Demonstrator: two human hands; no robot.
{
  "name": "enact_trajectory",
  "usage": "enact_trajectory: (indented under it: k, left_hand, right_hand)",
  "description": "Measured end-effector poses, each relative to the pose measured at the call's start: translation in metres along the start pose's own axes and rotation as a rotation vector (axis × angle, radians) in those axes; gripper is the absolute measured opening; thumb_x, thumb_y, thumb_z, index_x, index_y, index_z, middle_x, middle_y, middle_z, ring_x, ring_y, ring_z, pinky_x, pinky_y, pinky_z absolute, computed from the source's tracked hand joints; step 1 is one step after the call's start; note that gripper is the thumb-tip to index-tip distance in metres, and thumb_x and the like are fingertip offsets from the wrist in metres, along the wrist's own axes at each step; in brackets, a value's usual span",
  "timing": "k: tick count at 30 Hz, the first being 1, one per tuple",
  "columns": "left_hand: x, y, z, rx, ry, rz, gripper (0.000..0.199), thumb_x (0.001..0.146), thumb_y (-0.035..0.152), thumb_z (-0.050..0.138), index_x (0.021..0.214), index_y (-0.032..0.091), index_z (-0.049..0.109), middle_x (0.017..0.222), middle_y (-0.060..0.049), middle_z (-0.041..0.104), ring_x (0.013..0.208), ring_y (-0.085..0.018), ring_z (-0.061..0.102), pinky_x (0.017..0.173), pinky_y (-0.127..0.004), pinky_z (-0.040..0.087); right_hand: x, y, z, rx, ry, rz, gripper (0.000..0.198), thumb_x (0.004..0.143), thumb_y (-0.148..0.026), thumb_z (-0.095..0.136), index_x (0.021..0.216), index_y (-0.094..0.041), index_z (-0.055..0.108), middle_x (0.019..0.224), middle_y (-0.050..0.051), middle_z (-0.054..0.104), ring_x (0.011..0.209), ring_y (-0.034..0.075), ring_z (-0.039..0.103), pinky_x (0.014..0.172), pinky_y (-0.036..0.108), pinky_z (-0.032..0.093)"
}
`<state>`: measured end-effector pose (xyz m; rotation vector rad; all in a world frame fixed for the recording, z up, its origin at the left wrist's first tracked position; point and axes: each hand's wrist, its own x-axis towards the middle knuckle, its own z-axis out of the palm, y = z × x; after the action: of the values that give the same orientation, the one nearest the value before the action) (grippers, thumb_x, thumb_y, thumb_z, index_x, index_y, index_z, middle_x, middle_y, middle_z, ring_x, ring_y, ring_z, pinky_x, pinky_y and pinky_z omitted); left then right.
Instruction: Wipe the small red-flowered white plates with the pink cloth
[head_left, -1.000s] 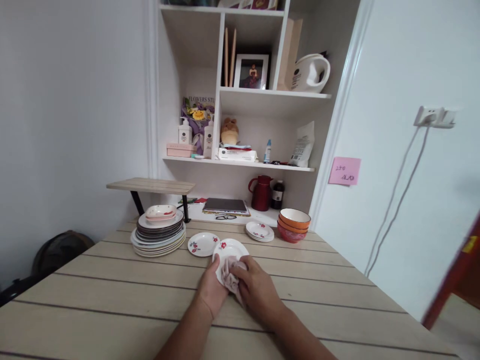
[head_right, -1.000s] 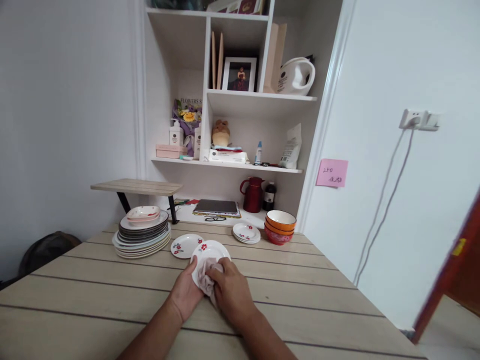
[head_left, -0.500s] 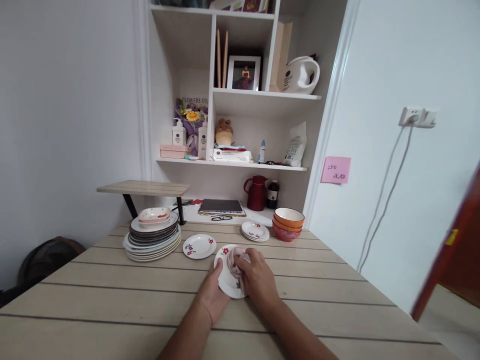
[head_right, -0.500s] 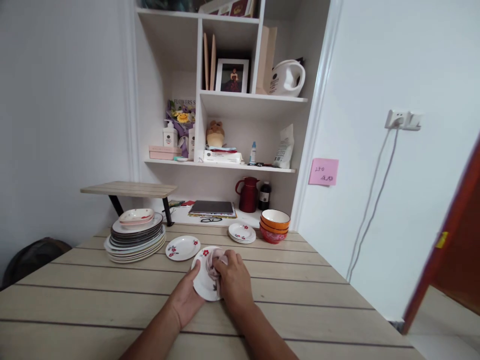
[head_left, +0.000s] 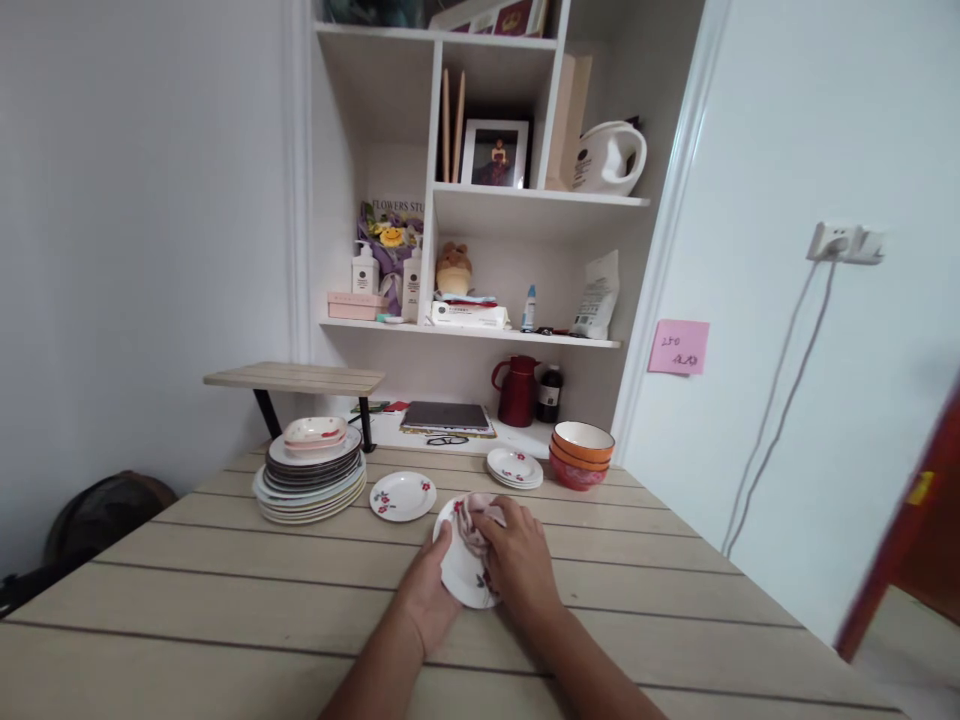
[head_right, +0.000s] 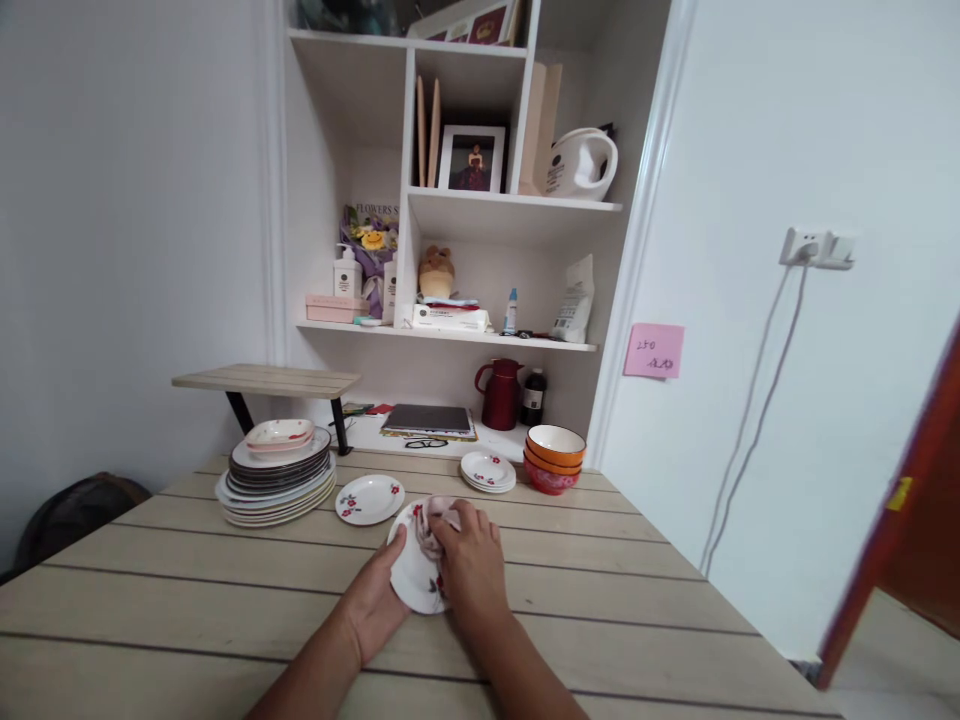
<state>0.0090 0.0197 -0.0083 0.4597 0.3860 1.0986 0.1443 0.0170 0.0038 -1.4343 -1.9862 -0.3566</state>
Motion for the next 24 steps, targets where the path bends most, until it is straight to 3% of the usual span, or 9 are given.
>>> enact_trajectory:
  k: [8,12,16,19,24]
  left_hand:
    - [-0.002,0.003,-0.004,0.024,-0.042,-0.004,0.038,0.088,0.042,0.061,0.113,0.015,0.066,0.105,-0.012,0.074,0.103,-0.026,0.068,0.093,-0.037,0.048]
    - [-0.001,0.001,-0.002,0.027,-0.056,-0.007,0.041,0.087,0.041,0.063,0.119,0.015,0.064,0.109,-0.012,0.073,0.104,-0.025,0.067,0.094,-0.035,0.047]
    - [0.000,-0.001,-0.001,0.014,-0.030,-0.003,0.048,0.088,0.043,0.060,0.130,0.020,0.058,0.113,-0.012,0.073,0.107,-0.026,0.067,0.096,-0.039,0.045]
    - [0.000,-0.001,-0.001,-0.005,-0.041,0.012,0.052,0.088,0.049,0.058,0.130,0.019,0.058,0.114,-0.013,0.072,0.109,-0.028,0.065,0.097,-0.041,0.044]
    - [-0.001,0.000,-0.003,0.008,-0.030,-0.001,0.052,0.085,0.053,0.060,0.117,0.013,0.065,0.110,-0.015,0.073,0.106,-0.028,0.066,0.095,-0.038,0.046]
  right_hand:
    - [-0.014,-0.015,-0.001,0.157,-0.115,-0.048,0.041,0.075,-0.001,0.050,0.100,-0.027,0.068,0.106,0.006,0.060,0.097,0.022,0.052,0.083,0.032,0.039]
    - [-0.008,-0.020,0.003,0.137,-0.024,-0.088,0.040,0.081,-0.005,0.051,0.109,-0.029,0.066,0.119,0.006,0.057,0.104,0.024,0.050,0.088,0.035,0.038]
    - [0.000,-0.008,0.004,0.052,0.040,-0.036,0.045,0.082,-0.005,0.051,0.117,-0.031,0.064,0.125,0.008,0.054,0.108,0.026,0.049,0.090,0.037,0.037]
    - [-0.003,-0.002,0.001,0.018,-0.002,0.006,0.049,0.077,-0.002,0.050,0.116,-0.027,0.065,0.117,0.009,0.057,0.104,0.026,0.051,0.088,0.036,0.039]
    - [-0.016,-0.015,-0.002,0.137,-0.120,-0.016,0.040,0.071,0.000,0.049,0.097,-0.025,0.066,0.101,0.006,0.061,0.094,0.022,0.053,0.080,0.031,0.040]
